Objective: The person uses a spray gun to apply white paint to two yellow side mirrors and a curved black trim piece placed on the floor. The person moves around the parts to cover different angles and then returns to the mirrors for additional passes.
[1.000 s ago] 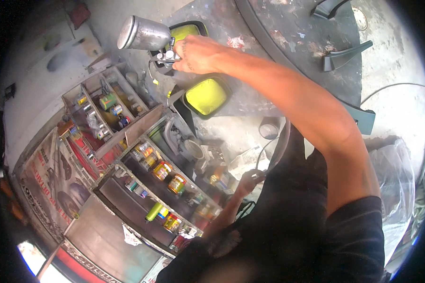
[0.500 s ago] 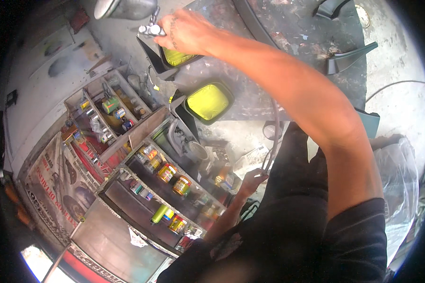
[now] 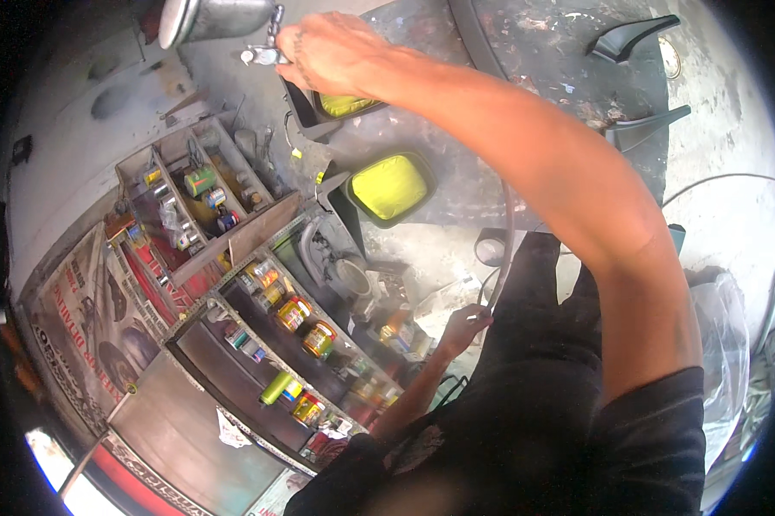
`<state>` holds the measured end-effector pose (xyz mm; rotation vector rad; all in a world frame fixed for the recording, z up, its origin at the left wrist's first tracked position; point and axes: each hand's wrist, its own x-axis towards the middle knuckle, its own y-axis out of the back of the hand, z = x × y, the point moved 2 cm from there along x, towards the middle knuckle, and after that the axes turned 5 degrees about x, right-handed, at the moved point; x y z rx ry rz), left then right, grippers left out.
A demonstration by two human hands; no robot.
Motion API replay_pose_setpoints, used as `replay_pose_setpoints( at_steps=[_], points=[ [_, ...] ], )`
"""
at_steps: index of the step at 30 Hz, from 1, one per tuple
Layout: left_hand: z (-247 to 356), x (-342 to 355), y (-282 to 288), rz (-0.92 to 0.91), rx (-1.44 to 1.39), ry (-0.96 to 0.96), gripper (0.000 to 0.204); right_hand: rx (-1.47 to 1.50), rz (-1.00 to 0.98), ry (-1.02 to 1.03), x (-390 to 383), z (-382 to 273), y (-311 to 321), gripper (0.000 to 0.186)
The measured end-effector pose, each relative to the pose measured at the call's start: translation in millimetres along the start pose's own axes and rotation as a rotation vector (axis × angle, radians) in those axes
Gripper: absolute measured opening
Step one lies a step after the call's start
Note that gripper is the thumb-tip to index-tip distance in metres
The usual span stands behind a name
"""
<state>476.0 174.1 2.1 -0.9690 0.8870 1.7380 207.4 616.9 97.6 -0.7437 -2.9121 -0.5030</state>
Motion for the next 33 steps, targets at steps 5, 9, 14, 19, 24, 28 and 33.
replay_pose_setpoints(
  at_steps=[5,9,14,19,24,28,33],
  points=[
    [-2.6,2.8,-2.4,0.049,0.104,-0.047,0.028,0.014,-0.036,-0.048,4.4,-11.2,-1.4,0.024],
    [-1.6,-0.1,-7.7,0.079,0.120,-0.052,0.026,-0.002,-0.265,0.025,-34.7,-17.2,0.3,0.031],
    [7.1,-5.0,-9.6,0.070,0.190,-0.084,0.025,0.052,-0.488,0.001,-58.9,-20.7,-5.2,0.031],
    [-1.2,-7.7,-13.4,0.077,0.086,-0.109,0.024,-0.060,-0.272,0.018,-49.3,-37.1,-1.4,0.030],
    [-6.5,-8.1,-15.6,0.104,0.126,-0.120,0.022,-0.102,-0.282,0.018,-51.3,-50.9,-2.2,0.031],
    [-16.0,-4.3,-18.9,0.086,0.131,-0.125,0.026,-0.105,-0.455,0.005,-75.2,-40.8,-19.8,0.036],
    [-28.3,-2.8,-27.9,0.136,0.141,-0.224,0.026,-0.143,-0.494,-0.037,-86.6,-61.9,-24.2,0.042]
  ],
)
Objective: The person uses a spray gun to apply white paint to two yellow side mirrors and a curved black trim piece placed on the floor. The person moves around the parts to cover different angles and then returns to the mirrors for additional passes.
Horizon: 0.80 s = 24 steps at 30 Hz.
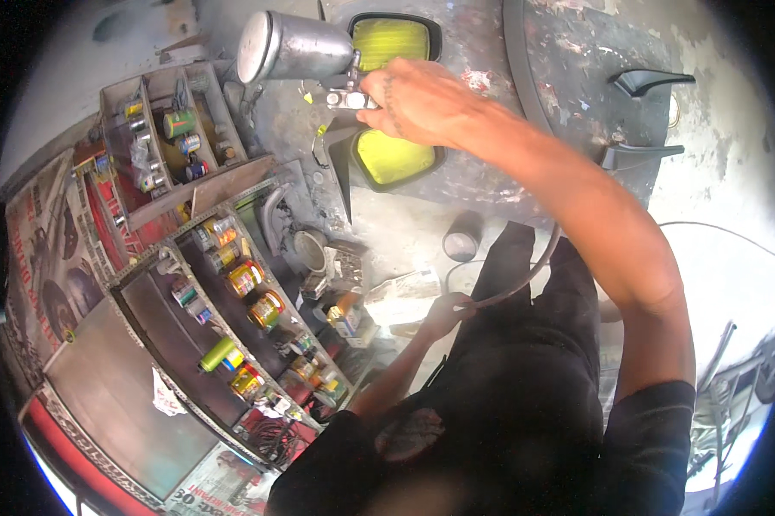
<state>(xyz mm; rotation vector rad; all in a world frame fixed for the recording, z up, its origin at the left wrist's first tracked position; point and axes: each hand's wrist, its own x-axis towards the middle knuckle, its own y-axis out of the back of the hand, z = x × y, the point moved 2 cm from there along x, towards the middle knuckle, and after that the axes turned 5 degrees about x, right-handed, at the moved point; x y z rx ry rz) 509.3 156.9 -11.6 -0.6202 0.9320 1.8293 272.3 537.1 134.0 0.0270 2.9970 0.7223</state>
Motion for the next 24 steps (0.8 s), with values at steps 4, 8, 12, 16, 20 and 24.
replay_pose_setpoints(
  at_steps=[4,8,12,16,20,24],
  points=[
    [-9.3,0.0,-4.0,0.044,-0.112,-0.044,0.017,-0.035,0.131,0.078,9.1,-25.1,1.7,0.041],
    [-26.9,2.0,-10.6,0.077,-0.152,-0.054,0.016,-0.071,0.177,0.048,7.5,-30.3,-4.7,0.035],
    [-23.5,4.6,-13.2,0.138,-0.172,-0.090,0.019,-0.186,0.030,-0.095,-20.2,-21.1,-4.3,0.035],
    [-24.8,7.0,-17.2,0.156,-0.185,-0.163,0.019,-0.318,0.093,-0.058,-43.4,-13.8,-15.0,0.034],
    [-37.9,7.5,-23.7,0.208,-0.210,-0.203,0.021,-0.284,0.145,0.008,-31.1,-29.2,-19.2,0.033],
    [-52.3,7.8,-28.8,0.263,-0.252,-0.220,0.023,-0.256,0.143,-0.035,-7.6,-67.7,-19.6,0.031]
  ],
)
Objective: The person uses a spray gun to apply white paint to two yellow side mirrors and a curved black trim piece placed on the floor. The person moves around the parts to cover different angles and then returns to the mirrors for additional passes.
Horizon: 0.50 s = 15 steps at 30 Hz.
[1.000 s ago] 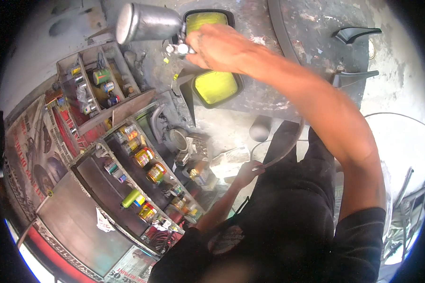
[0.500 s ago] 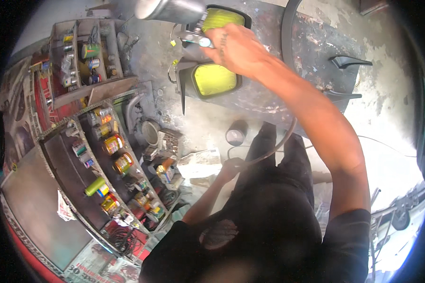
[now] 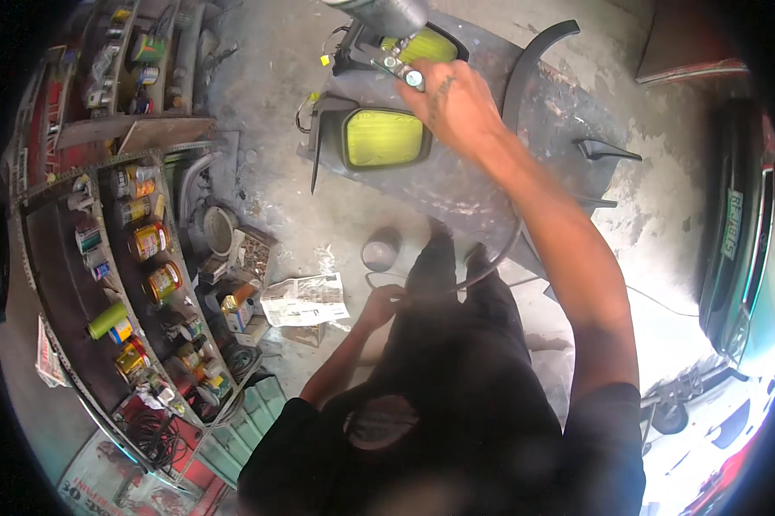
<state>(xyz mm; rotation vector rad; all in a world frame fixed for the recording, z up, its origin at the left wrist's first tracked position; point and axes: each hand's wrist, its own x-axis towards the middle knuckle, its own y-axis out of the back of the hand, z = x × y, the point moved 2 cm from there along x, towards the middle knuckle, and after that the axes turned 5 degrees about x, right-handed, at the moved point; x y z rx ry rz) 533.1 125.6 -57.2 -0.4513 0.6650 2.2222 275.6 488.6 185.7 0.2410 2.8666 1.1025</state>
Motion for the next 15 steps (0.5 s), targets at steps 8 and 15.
replay_pose_setpoints(
  at_steps=[8,15],
  points=[
    [-12.3,6.0,2.3,0.096,0.012,-0.002,0.027,-0.116,0.139,0.080,24.8,-8.0,-1.8,0.030],
    [3.8,10.6,11.8,0.041,0.002,-0.010,0.023,-0.121,-0.145,0.016,19.3,1.1,-14.0,0.032]
  ],
)
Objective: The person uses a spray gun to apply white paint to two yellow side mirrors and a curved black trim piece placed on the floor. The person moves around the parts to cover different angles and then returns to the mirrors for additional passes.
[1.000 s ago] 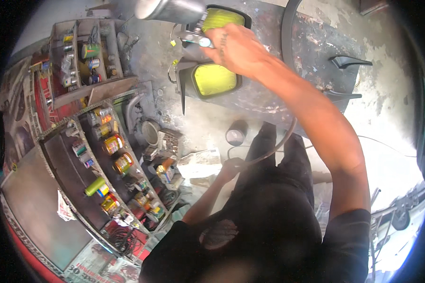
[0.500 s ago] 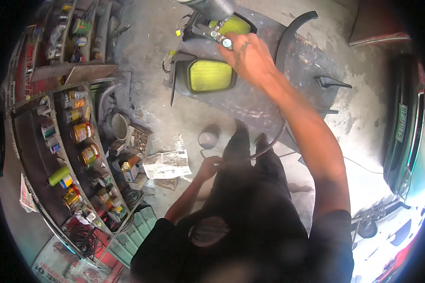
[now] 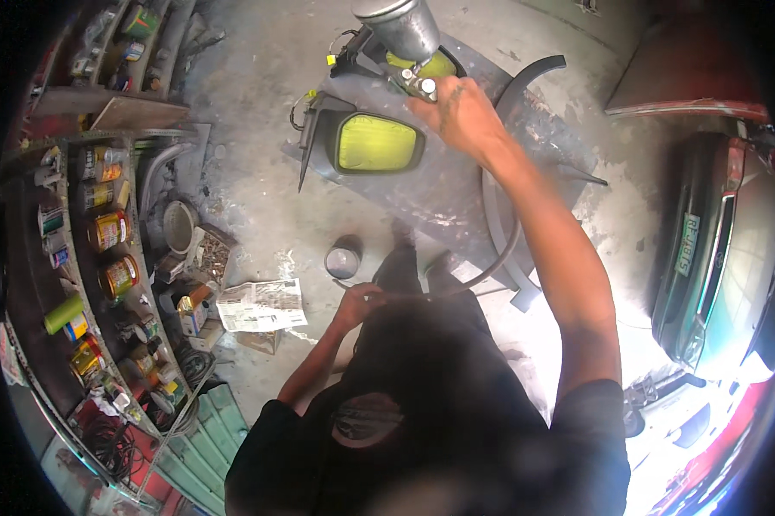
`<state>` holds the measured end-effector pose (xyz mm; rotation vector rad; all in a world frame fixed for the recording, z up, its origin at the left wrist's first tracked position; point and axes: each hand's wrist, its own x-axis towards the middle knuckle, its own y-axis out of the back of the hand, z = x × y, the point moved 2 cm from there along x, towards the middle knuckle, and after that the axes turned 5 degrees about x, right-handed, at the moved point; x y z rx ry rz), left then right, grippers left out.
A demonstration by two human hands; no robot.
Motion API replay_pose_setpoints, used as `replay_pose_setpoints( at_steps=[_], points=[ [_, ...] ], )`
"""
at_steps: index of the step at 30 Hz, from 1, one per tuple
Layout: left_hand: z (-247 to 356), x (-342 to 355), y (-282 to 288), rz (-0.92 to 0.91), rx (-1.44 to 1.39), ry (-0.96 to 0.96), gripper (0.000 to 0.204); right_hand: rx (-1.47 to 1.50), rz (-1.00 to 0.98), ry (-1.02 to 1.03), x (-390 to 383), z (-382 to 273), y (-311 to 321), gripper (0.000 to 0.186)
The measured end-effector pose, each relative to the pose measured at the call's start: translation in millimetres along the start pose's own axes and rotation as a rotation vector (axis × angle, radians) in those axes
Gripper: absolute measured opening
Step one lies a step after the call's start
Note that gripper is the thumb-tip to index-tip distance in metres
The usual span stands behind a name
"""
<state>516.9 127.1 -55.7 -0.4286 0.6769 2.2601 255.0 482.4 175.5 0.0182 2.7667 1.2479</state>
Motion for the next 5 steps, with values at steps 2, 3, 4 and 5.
replay_pose_setpoints(
  at_steps=[2,3,4,5],
  points=[
    [3.0,-0.4,4.1,-0.030,-0.040,-0.011,0.024,-0.028,-0.040,-0.030,0.2,-1.3,-0.9,0.031],
    [4.3,0.4,5.2,-0.023,-0.035,0.012,0.025,-0.057,-0.036,-0.053,3.1,-2.0,0.2,0.031],
    [4.7,-0.3,6.6,-0.013,-0.028,0.039,0.026,-0.082,-0.035,-0.072,7.1,-4.0,-0.1,0.032],
    [5.3,-0.2,7.3,-0.003,-0.021,0.066,0.028,-0.086,-0.045,-0.069,7.5,-6.4,-2.7,0.032]
  ],
)
